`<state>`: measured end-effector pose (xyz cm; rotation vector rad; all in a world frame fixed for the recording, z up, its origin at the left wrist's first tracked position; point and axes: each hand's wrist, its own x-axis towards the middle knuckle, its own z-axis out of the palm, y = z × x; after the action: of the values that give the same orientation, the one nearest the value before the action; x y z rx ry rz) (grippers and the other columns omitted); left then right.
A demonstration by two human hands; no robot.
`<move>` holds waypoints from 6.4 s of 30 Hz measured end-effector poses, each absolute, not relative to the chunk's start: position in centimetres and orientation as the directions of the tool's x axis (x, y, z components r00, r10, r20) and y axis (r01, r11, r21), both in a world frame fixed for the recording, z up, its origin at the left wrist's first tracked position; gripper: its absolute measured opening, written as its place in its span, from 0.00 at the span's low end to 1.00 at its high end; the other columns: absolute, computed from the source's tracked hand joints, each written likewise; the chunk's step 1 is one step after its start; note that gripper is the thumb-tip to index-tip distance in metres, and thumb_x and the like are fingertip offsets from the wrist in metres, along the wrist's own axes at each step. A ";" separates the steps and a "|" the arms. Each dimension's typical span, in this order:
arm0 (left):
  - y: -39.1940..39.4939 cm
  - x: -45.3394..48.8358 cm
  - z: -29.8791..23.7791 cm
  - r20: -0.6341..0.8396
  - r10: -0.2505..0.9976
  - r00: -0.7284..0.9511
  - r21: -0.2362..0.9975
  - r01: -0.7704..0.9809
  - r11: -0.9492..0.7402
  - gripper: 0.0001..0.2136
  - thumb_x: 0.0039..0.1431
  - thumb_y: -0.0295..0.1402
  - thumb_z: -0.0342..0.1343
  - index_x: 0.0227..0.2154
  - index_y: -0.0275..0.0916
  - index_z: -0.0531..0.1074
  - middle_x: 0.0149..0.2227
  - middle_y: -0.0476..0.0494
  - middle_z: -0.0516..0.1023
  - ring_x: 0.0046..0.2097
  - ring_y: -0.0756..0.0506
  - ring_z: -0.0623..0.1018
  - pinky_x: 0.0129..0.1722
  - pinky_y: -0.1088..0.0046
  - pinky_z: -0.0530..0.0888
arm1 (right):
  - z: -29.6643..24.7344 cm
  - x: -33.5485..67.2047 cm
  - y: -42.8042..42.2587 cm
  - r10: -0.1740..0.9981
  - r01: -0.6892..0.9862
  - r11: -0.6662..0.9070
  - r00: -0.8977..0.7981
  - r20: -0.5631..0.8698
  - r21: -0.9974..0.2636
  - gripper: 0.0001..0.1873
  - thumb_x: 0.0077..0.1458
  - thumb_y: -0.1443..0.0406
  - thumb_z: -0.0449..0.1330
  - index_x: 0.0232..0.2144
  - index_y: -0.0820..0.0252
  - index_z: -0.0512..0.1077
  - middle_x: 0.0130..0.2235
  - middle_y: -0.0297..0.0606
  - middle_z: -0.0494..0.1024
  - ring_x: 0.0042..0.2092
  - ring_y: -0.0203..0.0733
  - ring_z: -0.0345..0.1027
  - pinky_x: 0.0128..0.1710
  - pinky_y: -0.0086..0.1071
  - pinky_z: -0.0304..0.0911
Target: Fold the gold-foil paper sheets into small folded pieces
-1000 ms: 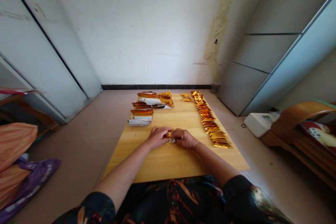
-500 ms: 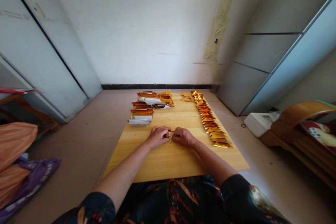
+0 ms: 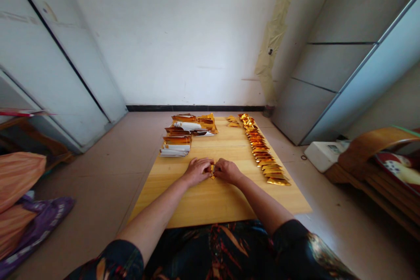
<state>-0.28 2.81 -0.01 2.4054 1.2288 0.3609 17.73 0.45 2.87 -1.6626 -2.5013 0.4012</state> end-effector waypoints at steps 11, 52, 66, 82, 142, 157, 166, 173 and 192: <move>2.6 -0.4 -0.2 0.063 0.821 0.567 0.480 0.704 -0.523 0.17 0.54 0.36 0.56 0.48 0.49 0.69 0.57 0.47 0.69 0.60 0.42 0.64 0.61 0.54 0.52 | 2.7 15.7 -1.3 0.956 0.941 0.290 -0.294 0.007 -0.173 0.12 0.60 0.64 0.51 0.42 0.57 0.72 0.39 0.42 0.74 0.37 0.39 0.71 0.33 0.28 0.62; 2.7 -0.1 0.1 0.061 0.771 0.634 0.420 0.684 -0.596 0.07 0.57 0.34 0.53 0.35 0.51 0.75 0.56 0.52 0.69 0.58 0.43 0.64 0.58 0.56 0.53 | 3.0 18.0 0.5 0.961 0.897 0.163 -0.238 -0.138 -0.410 0.09 0.51 0.63 0.58 0.31 0.50 0.79 0.37 0.31 0.79 0.39 0.37 0.71 0.35 0.25 0.60; 2.9 -0.2 -0.4 0.075 0.763 0.642 0.405 0.680 -0.612 0.07 0.56 0.32 0.53 0.34 0.50 0.75 0.54 0.53 0.69 0.57 0.44 0.65 0.56 0.57 0.54 | 2.2 19.2 1.2 0.980 0.870 0.118 -0.180 -0.086 -0.479 0.09 0.49 0.70 0.58 0.33 0.57 0.76 0.36 0.34 0.79 0.37 0.35 0.70 0.36 0.24 0.59; 2.9 -0.2 -0.5 0.115 0.760 0.640 0.374 0.680 -0.630 0.08 0.56 0.31 0.55 0.36 0.49 0.74 0.54 0.51 0.70 0.56 0.43 0.66 0.55 0.57 0.56 | 2.4 17.4 -0.5 0.995 0.928 0.057 -0.085 -0.059 -0.368 0.16 0.50 0.53 0.62 0.35 0.59 0.72 0.37 0.38 0.74 0.37 0.37 0.68 0.31 0.26 0.55; 4.2 -1.0 -0.2 0.253 0.617 0.746 0.063 0.623 -0.780 0.09 0.61 0.34 0.50 0.37 0.45 0.76 0.32 0.45 0.71 0.36 0.46 0.70 0.38 0.70 0.67 | 3.6 19.0 3.2 0.668 0.643 0.742 -0.734 -0.122 0.191 0.08 0.57 0.69 0.55 0.32 0.62 0.75 0.35 0.43 0.77 0.38 0.42 0.66 0.34 0.32 0.53; 3.9 -0.7 -1.2 0.358 0.589 0.725 -0.082 0.652 -0.753 0.13 0.64 0.30 0.42 0.39 0.41 0.72 0.29 0.43 0.72 0.34 0.46 0.72 0.37 0.69 0.67 | 1.9 18.8 1.2 0.772 0.775 0.620 -0.630 0.078 0.126 0.14 0.62 0.66 0.48 0.35 0.63 0.73 0.35 0.45 0.74 0.38 0.42 0.63 0.35 0.33 0.53; 3.3 -1.2 -0.6 0.359 0.664 0.656 0.157 0.659 -0.736 0.16 0.52 0.30 0.55 0.46 0.40 0.69 0.38 0.42 0.77 0.41 0.42 0.74 0.44 0.64 0.69 | 0.5 18.7 0.6 0.762 0.769 0.620 -0.637 0.117 0.154 0.15 0.64 0.66 0.44 0.41 0.63 0.70 0.38 0.45 0.72 0.38 0.43 0.61 0.37 0.37 0.51; 4.1 -0.8 -1.7 0.422 0.715 0.557 0.255 0.684 -0.684 0.13 0.51 0.18 0.46 0.34 0.39 0.72 0.33 0.44 0.77 0.38 0.46 0.75 0.42 0.68 0.71 | -0.1 18.9 0.9 0.793 0.811 0.570 -0.585 0.171 0.131 0.13 0.63 0.67 0.47 0.37 0.61 0.71 0.36 0.43 0.73 0.38 0.42 0.61 0.37 0.36 0.49; 5.0 -0.5 -2.3 0.396 0.744 0.539 0.324 0.676 -0.662 0.08 0.57 0.24 0.48 0.33 0.37 0.73 0.40 0.41 0.74 0.45 0.46 0.72 0.48 0.68 0.70 | 0.0 18.1 1.1 0.960 0.966 0.255 -0.247 0.133 -0.045 0.13 0.63 0.65 0.47 0.37 0.58 0.71 0.40 0.41 0.74 0.44 0.41 0.64 0.40 0.32 0.53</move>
<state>-0.54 4.99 -2.28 2.6382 1.2243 0.7748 18.11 1.12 0.05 -1.8396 -2.3799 -0.0693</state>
